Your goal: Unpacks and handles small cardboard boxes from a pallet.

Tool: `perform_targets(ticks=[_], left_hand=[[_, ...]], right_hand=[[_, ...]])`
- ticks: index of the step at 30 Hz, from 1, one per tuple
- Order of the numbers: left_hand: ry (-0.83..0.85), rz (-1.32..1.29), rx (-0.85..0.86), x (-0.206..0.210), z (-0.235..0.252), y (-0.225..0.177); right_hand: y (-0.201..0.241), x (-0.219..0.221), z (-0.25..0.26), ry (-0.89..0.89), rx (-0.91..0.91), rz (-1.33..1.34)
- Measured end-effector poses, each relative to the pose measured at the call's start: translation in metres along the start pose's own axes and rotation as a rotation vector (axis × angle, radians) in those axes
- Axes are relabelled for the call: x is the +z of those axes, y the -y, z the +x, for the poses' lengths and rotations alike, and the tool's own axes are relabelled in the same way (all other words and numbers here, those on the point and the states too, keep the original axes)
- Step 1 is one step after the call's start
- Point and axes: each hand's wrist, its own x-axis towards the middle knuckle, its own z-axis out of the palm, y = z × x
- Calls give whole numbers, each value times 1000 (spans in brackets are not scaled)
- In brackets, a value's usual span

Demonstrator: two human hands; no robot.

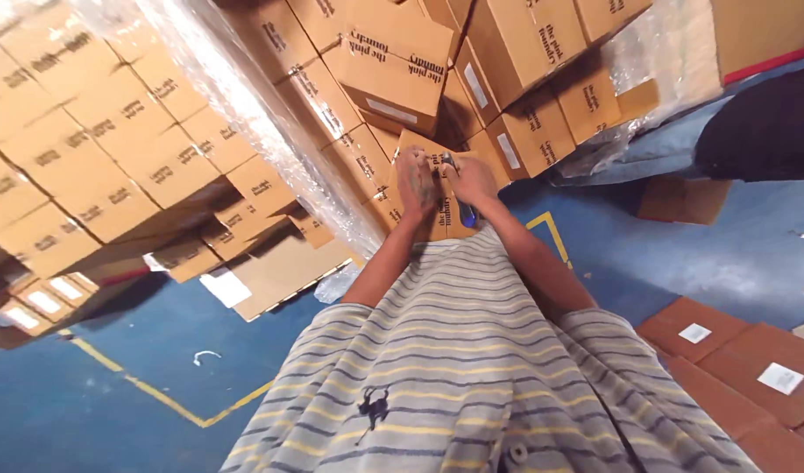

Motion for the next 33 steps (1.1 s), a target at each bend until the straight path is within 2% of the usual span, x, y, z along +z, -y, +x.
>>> perform_targets(ticks=[4,8,10,12,14,17,19,22,24,27,29,31,33], left_hand=[[-29,11,4,0,-4,2],[-53,-75,-7,-1,-3,6],[0,-29,-63,-5,4,-2],[63,78,-182,-8,11,-16],[167,186,-300,-13,16,-28],[223,128,-328,-14,32,-27],[152,-56,-303,-19,27,-18],[-58,-305,-348,-27,15,-8],[-236,-376,-505,-25,9,-7],[-455,-401,-764,-24,11,-23],[-488,-400,-898,-28,22,-48],[-436,-380,-1020,-32,34,-76],[-492,-297,-916,-19,32,-53]], right_hand=[[6,0,2,34,-22,-100],[-27,8,-40,386,-173,-299],[-53,15,-52,355,-192,-146],[-70,10,-52,250,-147,176],[-66,10,-54,203,-53,507],[-72,15,-14,164,12,623],[-66,11,-1,188,24,530],[-39,0,12,147,-12,308],[-18,-4,20,33,-72,224],[-5,-8,14,-175,-100,288],[-21,-10,-2,-249,-91,334],[-50,-2,-18,-252,-36,396],[-80,16,-25,-174,57,497]])
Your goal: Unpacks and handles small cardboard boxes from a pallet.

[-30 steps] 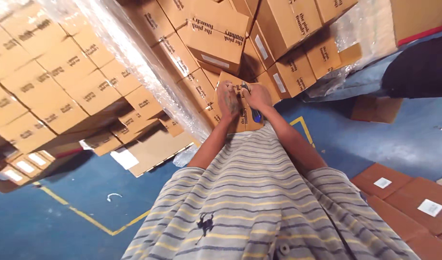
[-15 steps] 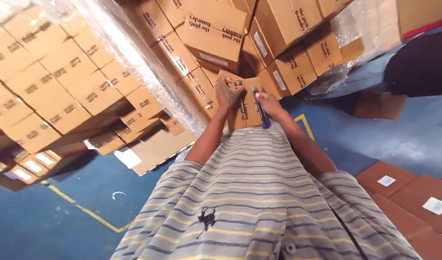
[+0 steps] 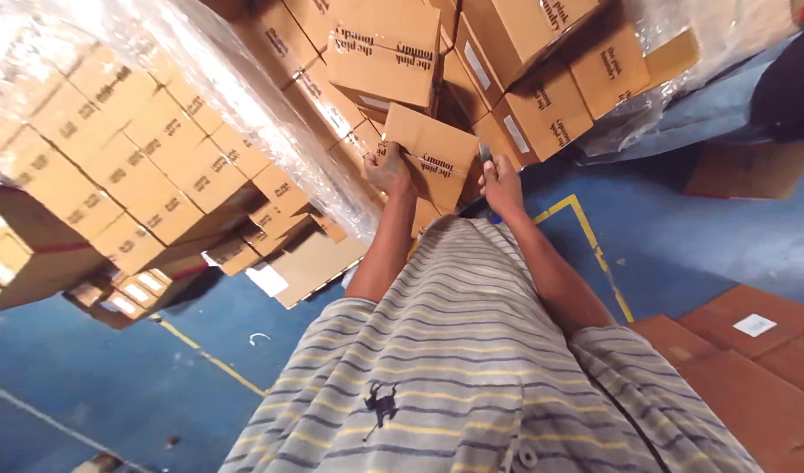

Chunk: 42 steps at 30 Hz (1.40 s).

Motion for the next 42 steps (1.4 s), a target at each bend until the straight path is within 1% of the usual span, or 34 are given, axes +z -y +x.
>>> perform_targets(ticks=[2,4,7,11,13,14,17,18,19,20,21,22,23,24,26,27,28,30,31,32,34,36,37,39,40,42], left_hand=[[-26,24,92,5,11,15],[-37,39,105,6,14,19],[-40,35,77,3,15,19],[-29,24,69,8,13,16],[-6,-10,48,7,11,15],[0,-36,35,5,11,15],[36,-112,7,3,11,11],[52,-126,6,2,10,11],[63,-128,6,0,11,12],[74,-119,5,-1,11,13],[77,-117,0,-1,13,12],[79,-110,-11,-2,13,13],[80,-100,-19,-5,12,15],[76,-94,-23,-6,13,16],[81,-109,-22,-4,13,15],[101,-146,-28,-5,12,13],[156,-208,-19,-10,12,10],[351,-385,58,-33,17,9],[464,-457,100,-48,22,11],[540,-488,127,-62,26,17],[603,-469,146,-83,31,31],[592,-368,174,-97,26,39],[576,-318,181,-104,22,43],[540,-320,200,-109,28,55],[543,-332,215,-111,34,60],[565,-325,261,-118,43,72]], right_hand=[[-23,8,-3,40,90,91],[-33,18,-5,71,77,143],[-33,26,-9,91,29,164],[-17,19,-7,50,92,-33],[-16,19,-15,86,72,-176],[-20,18,-23,143,35,-245],[-39,0,-48,412,-106,-496],[-44,-4,-54,460,-117,-545],[-51,-4,-60,423,-106,-507],[-54,-3,-61,314,-90,-402],[-54,-3,-55,166,-84,-284],[-48,-3,-47,37,-81,-190],[-38,-2,-39,-45,-76,-138],[-25,-2,-29,-83,-82,-127],[1,2,-2,-74,-135,-226],[12,5,12,-50,-146,-308],[22,8,26,-23,-136,-361],[32,9,42,2,-100,-364],[35,7,46,11,-105,-391],[36,4,45,17,-140,-459],[35,3,37,27,-269,-636],[33,4,34,50,-384,-776],[33,1,35,67,-423,-797],[37,-15,45,107,-473,-731],[42,-29,55,139,-449,-631],[47,-56,74,252,-274,-414]])
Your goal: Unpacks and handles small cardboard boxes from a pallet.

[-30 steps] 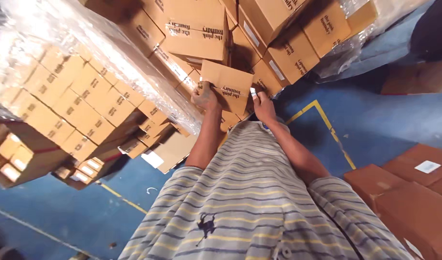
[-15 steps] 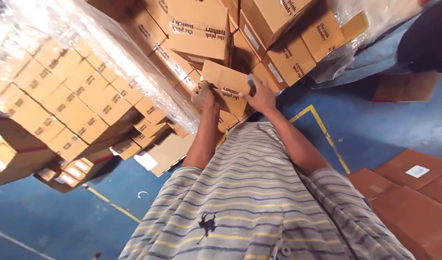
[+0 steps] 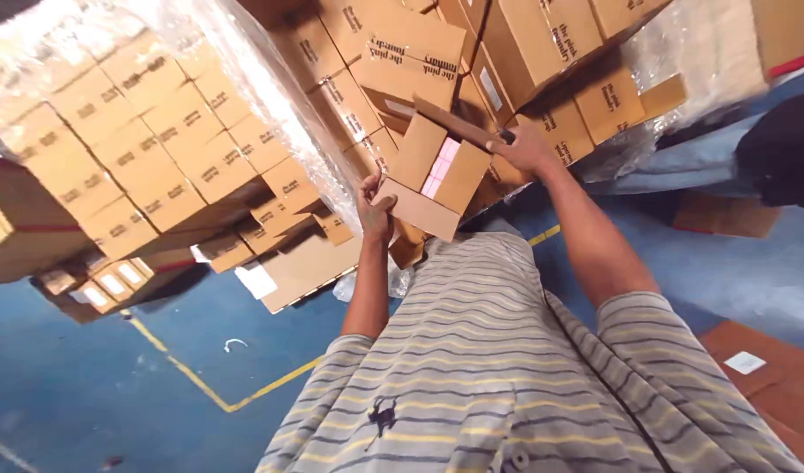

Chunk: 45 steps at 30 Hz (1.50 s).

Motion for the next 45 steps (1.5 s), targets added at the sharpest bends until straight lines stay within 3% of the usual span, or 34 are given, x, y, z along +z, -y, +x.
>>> perform_targets(ticks=[2,5,6,8,10,12,14,15,18,21,22,24,27,29,32,36,40,45], left_hand=[[2,146,26,-8,-2,10],[-10,662,151,-7,1,10],[39,846,209,-5,2,1],[126,1066,242,6,6,-24],[196,1007,81,14,8,-54],[211,685,-115,14,8,-77],[197,453,-209,15,15,-85],[183,485,-198,16,19,-82],[116,1026,73,31,33,-70],[36,1117,320,60,49,-65],[23,1074,303,70,54,-63],[-1,1052,104,90,63,-58],[3,1203,-119,103,80,-48],[34,1245,-158,108,87,-47],[59,1250,-169,114,72,-50],[11,1168,-97,138,20,-65],[9,928,54,198,-13,-71],[185,782,168,307,11,-105]], right_hand=[[-12,-5,5,-8,91,173],[-11,21,4,-230,118,235],[-5,32,-2,-303,86,171],[1,57,-16,-419,-165,19],[8,76,-32,-358,-367,-65],[10,91,-44,-265,-376,-140],[3,103,-45,-257,-316,-101],[0,108,-44,-283,-277,-5],[8,112,-37,-405,-53,286],[20,114,-35,-574,80,278],[21,117,-35,-623,120,280],[22,117,-34,-631,254,384],[6,119,-31,-431,358,718],[0,115,-34,-298,420,946],[2,97,-46,-172,371,940],[-6,50,-65,-275,208,615],[-18,-45,-84,-387,128,449],[-61,-183,-51,-389,44,327]])
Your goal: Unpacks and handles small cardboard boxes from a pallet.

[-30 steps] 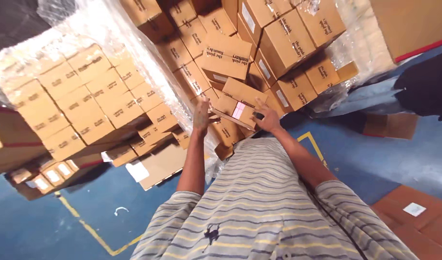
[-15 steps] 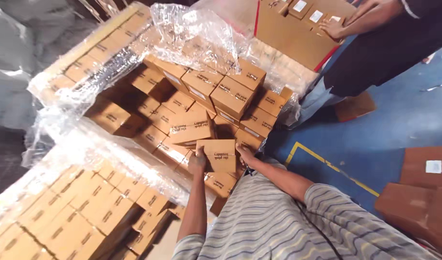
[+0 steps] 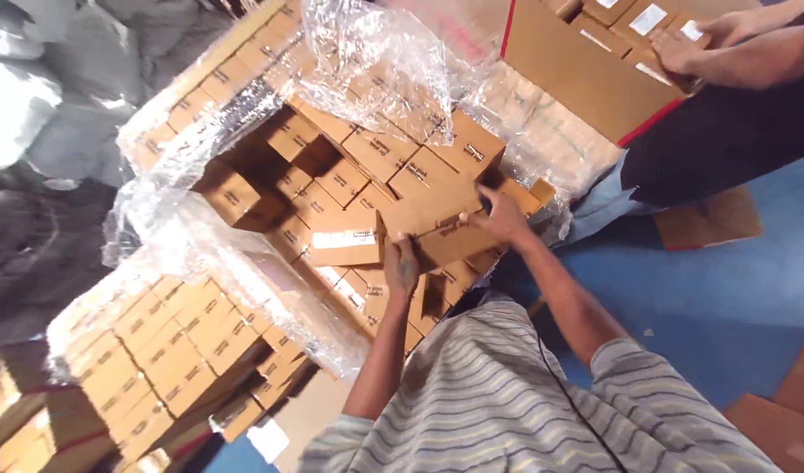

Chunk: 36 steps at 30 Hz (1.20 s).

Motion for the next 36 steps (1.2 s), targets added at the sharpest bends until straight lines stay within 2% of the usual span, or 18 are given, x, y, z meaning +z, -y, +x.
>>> perform_targets(ticks=[3,6,9,13,15,18,23,26,27,29,30,31,33,36], left_hand=[[36,69,2,34,40,-49],[29,57,20,76,84,-72],[26,-1,-63,118,116,-85],[-12,-134,-144,140,123,-91],[16,-226,-88,137,116,-73],[39,-201,8,121,95,-34],[-322,14,81,68,66,29],[-489,191,48,7,68,69],[-542,235,14,-13,71,83],[-623,286,-140,-51,69,93],[-599,291,-250,-69,68,80],[-480,332,-357,-87,68,64],[-438,466,-166,-103,84,101],[-241,460,-158,-126,128,152]], right_hand=[[1,-64,69,-13,-91,-49],[4,-104,141,-55,-116,-166],[9,-105,189,-81,35,-401],[10,-76,202,-159,52,-508],[3,-72,199,-199,3,-505],[-6,-70,199,-240,-59,-507],[-14,-65,191,-352,-118,-424],[-16,-43,147,-512,-276,-300],[-15,-27,123,-504,-344,-265],[-7,21,71,-340,-416,-138],[-1,45,48,-162,-387,-47],[4,67,33,52,-323,32],[-1,115,23,352,-201,112],[0,188,23,462,28,167]])
